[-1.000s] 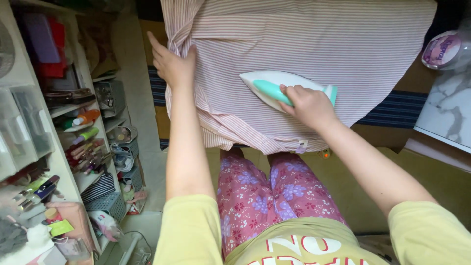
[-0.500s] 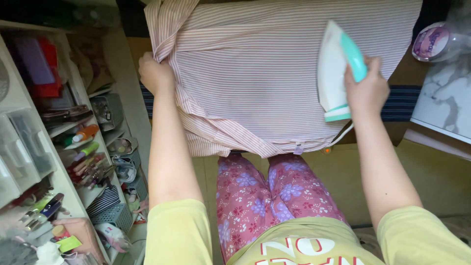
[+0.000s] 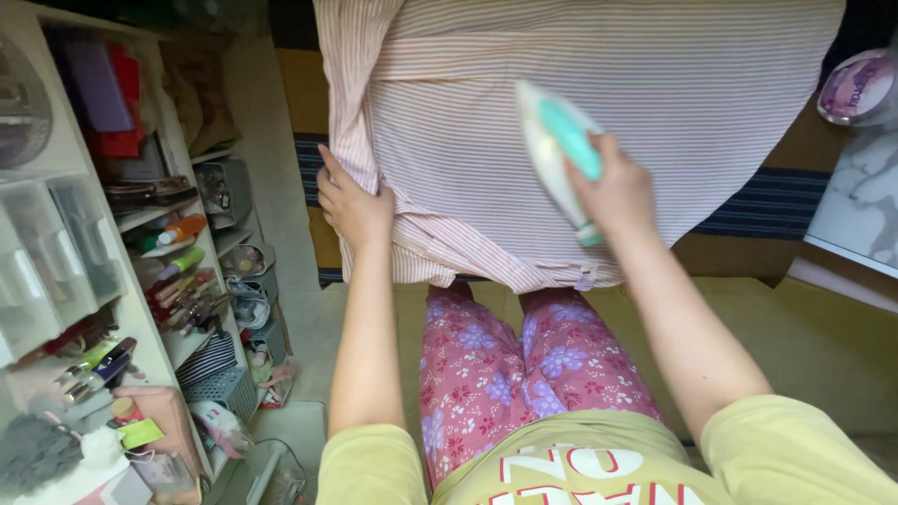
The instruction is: Ironing a pink and white striped shirt on a flat surface and then folding it.
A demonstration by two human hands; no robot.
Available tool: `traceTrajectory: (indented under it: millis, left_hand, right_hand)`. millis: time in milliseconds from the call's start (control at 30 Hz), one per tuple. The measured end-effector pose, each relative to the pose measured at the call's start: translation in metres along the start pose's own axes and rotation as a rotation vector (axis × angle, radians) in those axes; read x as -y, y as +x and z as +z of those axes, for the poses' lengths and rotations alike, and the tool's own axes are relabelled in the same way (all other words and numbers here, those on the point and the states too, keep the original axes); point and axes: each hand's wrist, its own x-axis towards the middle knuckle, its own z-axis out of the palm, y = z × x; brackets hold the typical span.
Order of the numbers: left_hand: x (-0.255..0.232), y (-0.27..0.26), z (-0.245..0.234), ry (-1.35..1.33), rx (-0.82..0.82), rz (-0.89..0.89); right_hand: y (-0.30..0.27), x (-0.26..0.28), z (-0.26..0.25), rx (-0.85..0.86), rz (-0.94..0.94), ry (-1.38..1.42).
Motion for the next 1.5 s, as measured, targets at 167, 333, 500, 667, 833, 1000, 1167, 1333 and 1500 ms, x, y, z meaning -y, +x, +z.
traceTrajectory:
  millis: [167,333,500,667,833,1000,1167,1333,1500]
  left_hand:
    - [0.018,0.003,0.000,-0.011,-0.014,0.000]
    - [0.018,0.003,-0.015,-0.023,-0.032,0.015]
    - [0.018,-0.011,-0.040,-0.206,-0.045,0.022]
    - [0.022,-0.015,-0.050,-0.386,-0.085,0.057]
    - [0.029,-0.009,-0.052,-0.477,-0.081,0.135]
    - [0.039,-0.002,-0.036,-0.459,-0.052,0.189]
    - [0.049,0.000,-0.028,-0.443,-0.046,0.195]
    - [0.053,0.004,-0.023,-0.416,-0.035,0.187]
    - [0.044,0.010,-0.023,-0.216,-0.009,0.115]
  right_hand:
    - [0.002,0.079,0.025,-0.056,-0.438,-0.058]
    - [0.023,0.124,0.037,-0.108,-0.541,-0.091]
    - [0.032,0.138,0.038,0.041,-0.641,-0.070]
    - [-0.001,0.138,0.035,0.255,-0.786,-0.165]
    - [-0.036,0.120,0.033,0.406,-0.861,-0.147]
    - [-0.056,0.087,0.029,0.497,-0.954,-0.186]
    - [-0.065,0.028,0.009,0.476,-0.943,-0.207]
    - [-0.080,-0.036,-0.023,0.394,-0.878,-0.195]
    - [-0.096,-0.087,-0.041,0.118,-0.611,-0.293]
